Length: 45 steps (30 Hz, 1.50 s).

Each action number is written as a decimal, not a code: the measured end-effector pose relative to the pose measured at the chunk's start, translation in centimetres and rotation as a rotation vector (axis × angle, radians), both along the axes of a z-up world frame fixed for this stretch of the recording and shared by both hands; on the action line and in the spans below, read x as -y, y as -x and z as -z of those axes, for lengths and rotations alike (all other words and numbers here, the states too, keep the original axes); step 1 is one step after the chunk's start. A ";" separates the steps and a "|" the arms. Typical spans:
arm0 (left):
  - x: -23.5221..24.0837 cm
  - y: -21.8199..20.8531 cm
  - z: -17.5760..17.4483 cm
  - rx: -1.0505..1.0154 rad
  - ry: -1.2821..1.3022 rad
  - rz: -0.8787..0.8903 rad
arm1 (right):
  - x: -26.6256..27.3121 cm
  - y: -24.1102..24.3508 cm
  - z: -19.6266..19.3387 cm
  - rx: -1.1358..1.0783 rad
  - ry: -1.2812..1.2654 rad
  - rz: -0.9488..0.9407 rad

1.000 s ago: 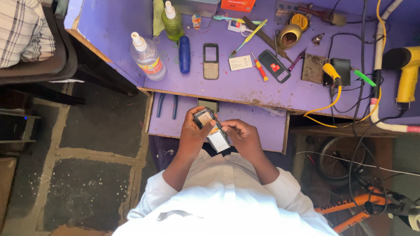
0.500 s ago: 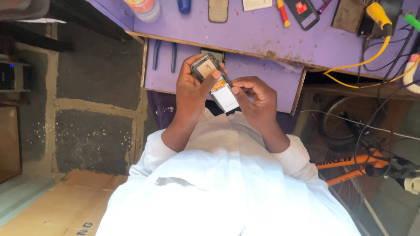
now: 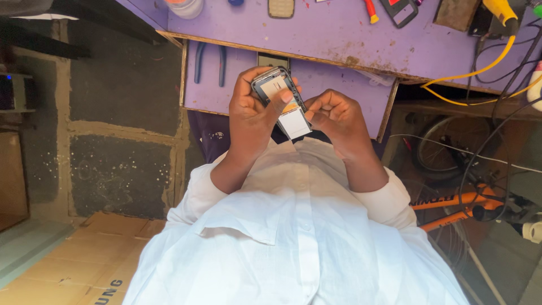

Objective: The person disassembles a mobile phone, removes the back cover, and inspects the internal components. They then handle a second mobile phone, open its back cover, and place it on the workbench.

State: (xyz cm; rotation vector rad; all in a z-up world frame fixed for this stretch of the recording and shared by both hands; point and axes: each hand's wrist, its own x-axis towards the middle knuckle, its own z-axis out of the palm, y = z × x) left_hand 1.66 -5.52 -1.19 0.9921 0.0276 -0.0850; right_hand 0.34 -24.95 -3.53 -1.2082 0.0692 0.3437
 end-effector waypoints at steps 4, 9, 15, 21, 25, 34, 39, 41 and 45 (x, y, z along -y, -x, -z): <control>0.0 0.2 -0.1 0.017 -0.018 -0.004 | -0.2 0.1 -1.0 0.098 0.072 -0.024; 0.0 -0.2 0.1 0.011 -0.016 -0.054 | -1.5 0.9 -3.9 0.399 0.591 0.046; -0.1 -0.6 0.5 -0.069 0.110 -0.049 | -1.8 1.2 -6.3 0.631 0.863 0.037; -0.1 -0.9 0.8 -0.081 0.144 -0.011 | -0.6 1.1 -7.3 0.675 0.791 -0.117; -0.2 -1.0 0.8 -0.092 0.142 0.016 | 0.5 0.7 -7.3 0.774 0.851 -0.240; -0.4 -0.9 0.8 -0.105 0.124 0.097 | 1.0 0.5 -6.5 0.855 0.863 -0.241; -0.4 -0.5 1.6 -0.112 0.138 0.188 | 0.9 -0.5 -6.9 0.909 0.852 -0.171; -0.3 -0.4 2.0 -0.161 0.122 0.215 | 0.5 -1.2 -6.5 0.927 0.879 -0.151; -0.3 -0.1 2.5 -0.190 0.143 0.235 | -0.1 -1.8 -4.8 0.748 0.831 -0.043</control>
